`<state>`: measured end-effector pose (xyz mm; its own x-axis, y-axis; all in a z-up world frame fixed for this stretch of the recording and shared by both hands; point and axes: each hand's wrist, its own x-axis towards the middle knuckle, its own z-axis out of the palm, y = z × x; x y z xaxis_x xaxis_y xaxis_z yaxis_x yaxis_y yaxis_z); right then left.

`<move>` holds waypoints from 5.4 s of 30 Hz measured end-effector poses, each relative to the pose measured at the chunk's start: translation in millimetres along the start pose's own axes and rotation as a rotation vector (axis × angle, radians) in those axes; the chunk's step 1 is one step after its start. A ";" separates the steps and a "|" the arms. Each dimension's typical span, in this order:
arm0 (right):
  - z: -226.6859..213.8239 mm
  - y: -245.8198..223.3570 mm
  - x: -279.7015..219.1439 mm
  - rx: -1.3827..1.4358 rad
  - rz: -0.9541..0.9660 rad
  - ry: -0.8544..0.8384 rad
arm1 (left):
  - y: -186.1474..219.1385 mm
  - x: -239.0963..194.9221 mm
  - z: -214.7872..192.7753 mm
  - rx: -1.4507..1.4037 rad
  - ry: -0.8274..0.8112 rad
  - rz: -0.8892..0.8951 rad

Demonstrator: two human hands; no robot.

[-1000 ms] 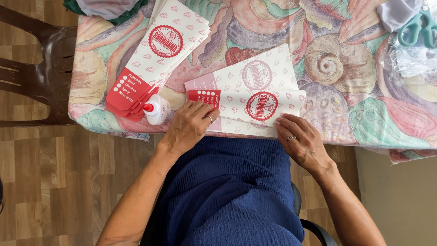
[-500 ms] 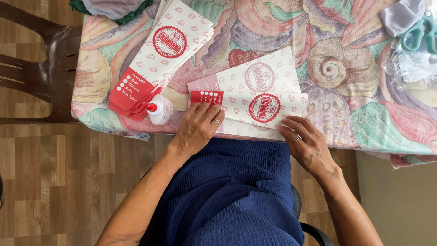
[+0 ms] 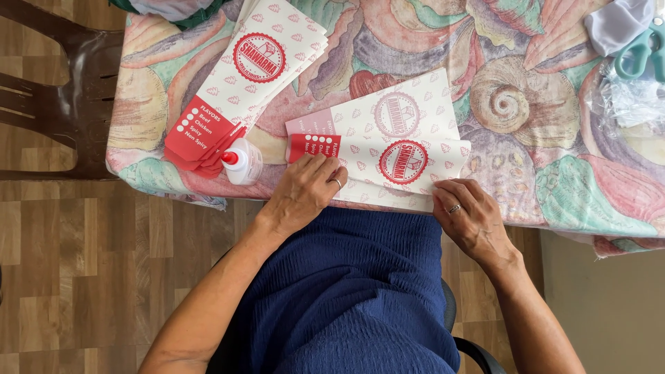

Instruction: The person folds printed paper sheets into pouches, applies glue from a bottle to the edges, and presses the seams to seal them. The process is repeated for multiple pouches on a table.

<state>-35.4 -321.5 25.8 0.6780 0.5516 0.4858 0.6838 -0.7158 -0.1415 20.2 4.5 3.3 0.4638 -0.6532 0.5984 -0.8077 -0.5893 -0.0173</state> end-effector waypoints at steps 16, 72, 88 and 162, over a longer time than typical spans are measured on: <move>-9.4 -0.4 -1.0 0.133 0.057 0.009 | 17.4 2.5 18.5 -0.084 -0.002 -0.028; 119.2 -15.1 228.0 0.966 -0.236 -0.206 | 73.9 -6.6 24.7 0.279 -0.138 -0.235; -8.0 121.2 103.4 0.476 -0.073 -0.382 | 72.4 -1.7 17.1 0.327 -0.255 -0.242; 58.0 41.4 40.9 0.217 0.394 0.525 | 69.9 -7.7 28.6 0.287 -0.100 -0.141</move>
<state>36.2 -303.8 -10.2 0.7040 -0.0515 0.7083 0.4887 -0.6886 -0.5358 -29.5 -45.3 -25.5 0.6088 -0.5906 0.5296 -0.6038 -0.7780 -0.1735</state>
